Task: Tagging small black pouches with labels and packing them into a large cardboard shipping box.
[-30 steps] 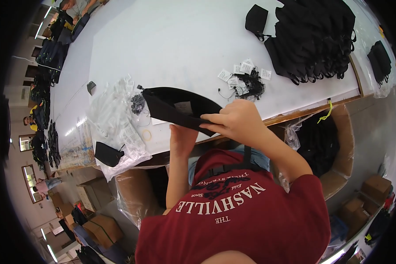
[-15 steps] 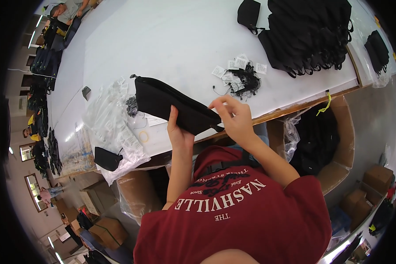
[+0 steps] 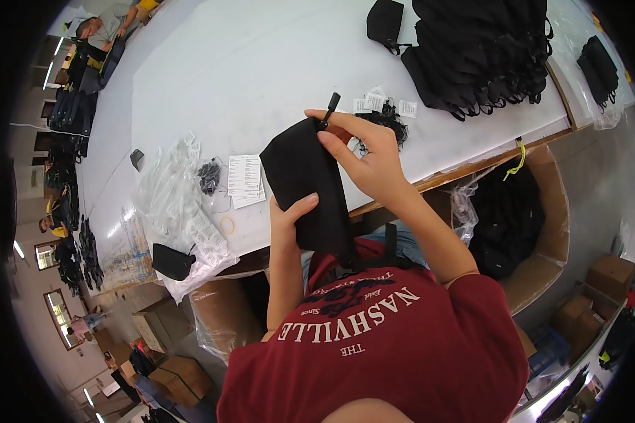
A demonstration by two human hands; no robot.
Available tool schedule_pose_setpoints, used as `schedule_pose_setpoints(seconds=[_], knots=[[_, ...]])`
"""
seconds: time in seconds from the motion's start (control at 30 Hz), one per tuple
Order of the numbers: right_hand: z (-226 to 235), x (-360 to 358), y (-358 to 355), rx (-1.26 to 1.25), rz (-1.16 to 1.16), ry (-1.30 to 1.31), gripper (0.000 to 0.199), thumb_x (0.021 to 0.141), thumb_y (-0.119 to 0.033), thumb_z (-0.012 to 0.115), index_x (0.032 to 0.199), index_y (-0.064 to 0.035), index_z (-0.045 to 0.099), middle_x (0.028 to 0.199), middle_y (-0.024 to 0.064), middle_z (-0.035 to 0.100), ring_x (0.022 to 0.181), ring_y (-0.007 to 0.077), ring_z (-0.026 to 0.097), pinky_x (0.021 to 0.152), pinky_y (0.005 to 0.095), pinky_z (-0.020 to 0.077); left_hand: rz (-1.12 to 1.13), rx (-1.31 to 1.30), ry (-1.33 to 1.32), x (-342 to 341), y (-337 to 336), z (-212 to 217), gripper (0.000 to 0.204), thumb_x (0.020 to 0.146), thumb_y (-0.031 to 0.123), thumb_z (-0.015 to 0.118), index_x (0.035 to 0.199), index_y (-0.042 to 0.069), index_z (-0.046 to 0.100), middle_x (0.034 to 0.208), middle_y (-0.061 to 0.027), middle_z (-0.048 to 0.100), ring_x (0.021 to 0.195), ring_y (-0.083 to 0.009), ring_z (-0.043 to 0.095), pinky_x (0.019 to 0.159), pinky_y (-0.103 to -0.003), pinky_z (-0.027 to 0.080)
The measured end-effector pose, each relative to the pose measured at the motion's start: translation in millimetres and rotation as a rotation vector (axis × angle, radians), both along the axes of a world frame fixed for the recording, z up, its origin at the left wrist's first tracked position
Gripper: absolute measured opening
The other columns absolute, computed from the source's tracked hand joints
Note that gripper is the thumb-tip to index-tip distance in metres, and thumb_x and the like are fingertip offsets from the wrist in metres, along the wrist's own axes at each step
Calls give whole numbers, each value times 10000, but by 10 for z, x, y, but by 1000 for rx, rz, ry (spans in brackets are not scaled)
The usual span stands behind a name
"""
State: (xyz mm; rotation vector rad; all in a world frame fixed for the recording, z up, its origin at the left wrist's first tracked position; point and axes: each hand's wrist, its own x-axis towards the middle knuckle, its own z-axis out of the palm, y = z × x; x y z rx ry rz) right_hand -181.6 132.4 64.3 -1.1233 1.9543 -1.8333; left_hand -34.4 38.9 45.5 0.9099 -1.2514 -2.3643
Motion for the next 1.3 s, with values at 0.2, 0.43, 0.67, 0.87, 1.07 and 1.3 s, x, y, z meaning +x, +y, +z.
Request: schedule_pose_setpoints(seconds=[0.2,0.43,0.67,0.87,1.07,1.3], knots=[[-123,32,62,-160,-188,129,162,753,35,673,903,-22,645,797,25,619,684,86,532,614,212,414,-48,12,-6,27,23,-2,307,704,78,727,961,-57,628,829,-114,660,695,-174,648,634,-272,527],[-97,24,185,-163,-126,33,119,762,38,672,843,-3,595,812,24,576,678,89,511,604,207,405,28,121,51,-47,124,-44,401,721,77,702,1082,-46,577,924,-123,650,767,-185,650,687,-285,537],[-6,75,301,-180,-11,-232,134,766,40,673,847,-5,576,895,43,614,710,92,548,660,217,439,-174,300,127,38,-6,-260,459,721,85,731,1130,-31,556,979,-114,647,831,-192,651,740,-296,540],[-3,54,481,-8,-30,78,160,712,67,682,848,1,631,884,68,645,745,108,572,661,221,444,-138,138,70,43,53,-167,371,756,80,712,1082,-42,582,957,-113,655,821,-185,655,743,-292,542],[-54,85,446,-74,-63,18,151,721,1,712,850,-55,659,863,40,649,754,135,601,589,239,431,-45,147,83,-3,204,-162,338,779,89,689,1074,-38,583,937,-104,652,791,-166,650,711,-280,540],[-24,356,413,119,346,-159,97,733,-9,705,816,-14,654,865,51,607,731,145,586,623,243,464,151,451,187,-28,-107,-398,275,885,160,591,1102,-7,566,953,-95,651,789,-194,658,686,-285,550]])
